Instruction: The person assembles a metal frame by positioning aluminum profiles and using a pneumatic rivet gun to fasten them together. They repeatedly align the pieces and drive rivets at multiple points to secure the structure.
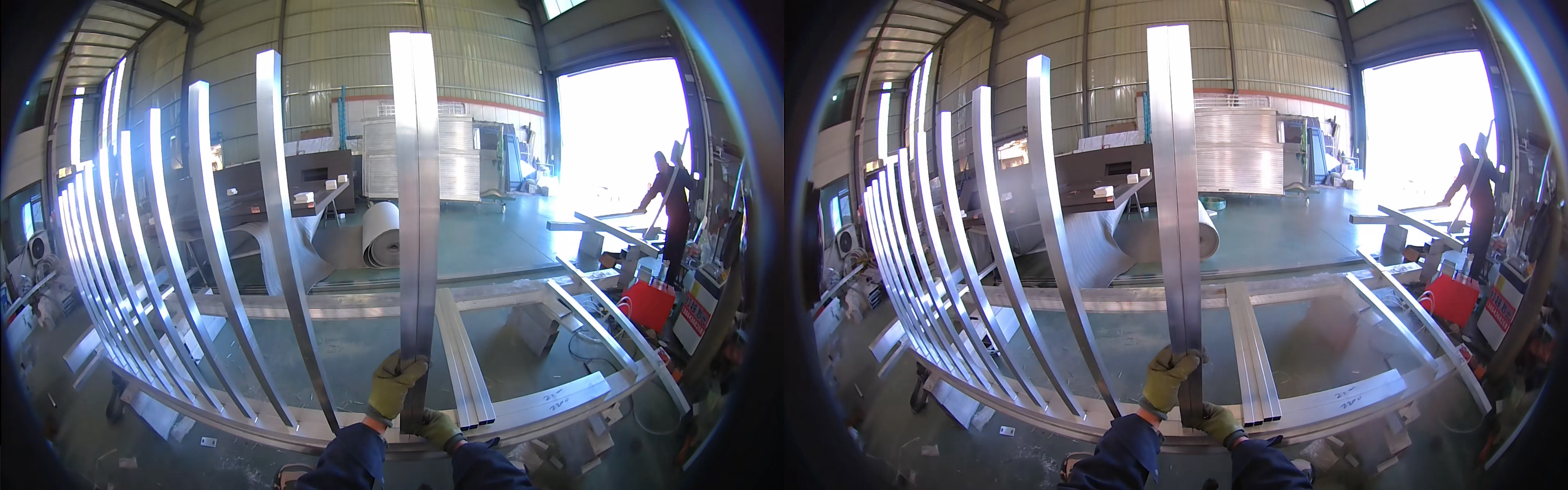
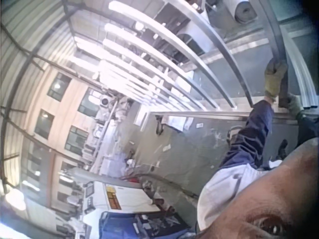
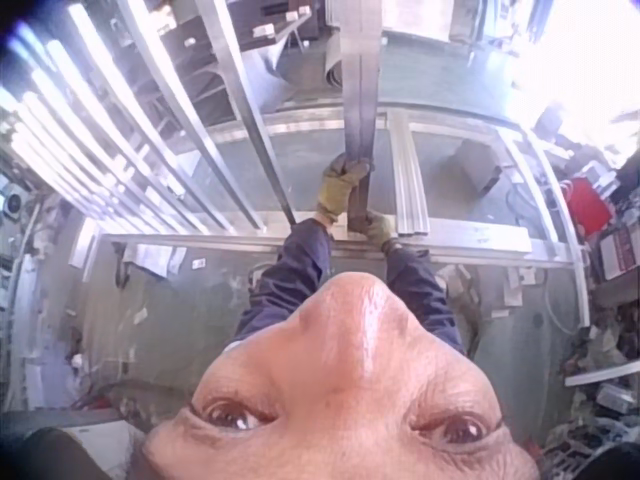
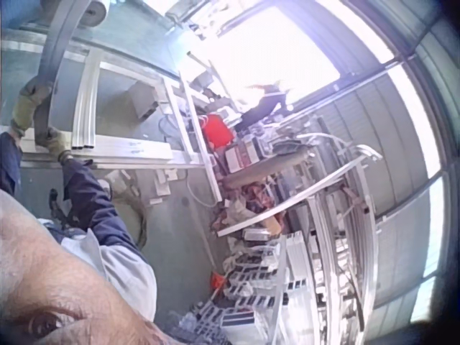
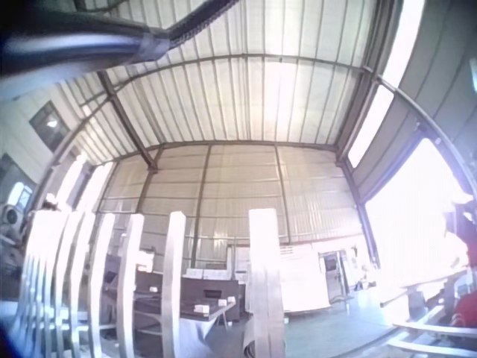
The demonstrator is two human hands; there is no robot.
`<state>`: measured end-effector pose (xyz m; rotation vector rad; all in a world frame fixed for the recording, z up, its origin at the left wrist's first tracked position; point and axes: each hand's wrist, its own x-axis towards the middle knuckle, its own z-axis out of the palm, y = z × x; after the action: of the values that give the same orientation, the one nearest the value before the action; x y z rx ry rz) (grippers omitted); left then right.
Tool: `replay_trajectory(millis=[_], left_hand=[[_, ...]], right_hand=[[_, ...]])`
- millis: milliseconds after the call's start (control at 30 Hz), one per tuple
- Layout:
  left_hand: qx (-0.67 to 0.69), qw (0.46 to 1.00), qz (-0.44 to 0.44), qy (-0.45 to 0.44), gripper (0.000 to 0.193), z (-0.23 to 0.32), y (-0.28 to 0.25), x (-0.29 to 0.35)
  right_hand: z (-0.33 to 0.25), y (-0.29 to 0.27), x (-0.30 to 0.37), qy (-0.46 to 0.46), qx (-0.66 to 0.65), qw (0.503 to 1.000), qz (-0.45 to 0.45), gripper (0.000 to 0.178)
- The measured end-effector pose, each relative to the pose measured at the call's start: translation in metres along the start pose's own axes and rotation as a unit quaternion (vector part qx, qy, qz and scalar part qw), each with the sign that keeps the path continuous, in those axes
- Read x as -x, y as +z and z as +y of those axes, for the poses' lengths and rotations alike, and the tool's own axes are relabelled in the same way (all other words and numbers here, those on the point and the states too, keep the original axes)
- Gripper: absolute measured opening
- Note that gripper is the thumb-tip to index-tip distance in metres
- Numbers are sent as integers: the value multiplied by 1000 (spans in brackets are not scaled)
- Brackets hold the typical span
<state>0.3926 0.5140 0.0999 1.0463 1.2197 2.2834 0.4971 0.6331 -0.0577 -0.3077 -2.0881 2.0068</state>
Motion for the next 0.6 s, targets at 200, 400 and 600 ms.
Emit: replay_trajectory(millis=[200, 400, 600], left_hand=[[27, 999, -17, 11, 31, 0, 3, -1], [30, 999, -23, 10, 29, 5, 4, 0], [15, 999, -28, 10, 27, 5, 2, 1]], right_hand=[[12, -2, -4, -9, -17, 1000, 3, 33], [16, -4, -7, -11, -14, 1000, -7, 33], [17, -2, -7, -15, -20, 1000, -6, 32]])
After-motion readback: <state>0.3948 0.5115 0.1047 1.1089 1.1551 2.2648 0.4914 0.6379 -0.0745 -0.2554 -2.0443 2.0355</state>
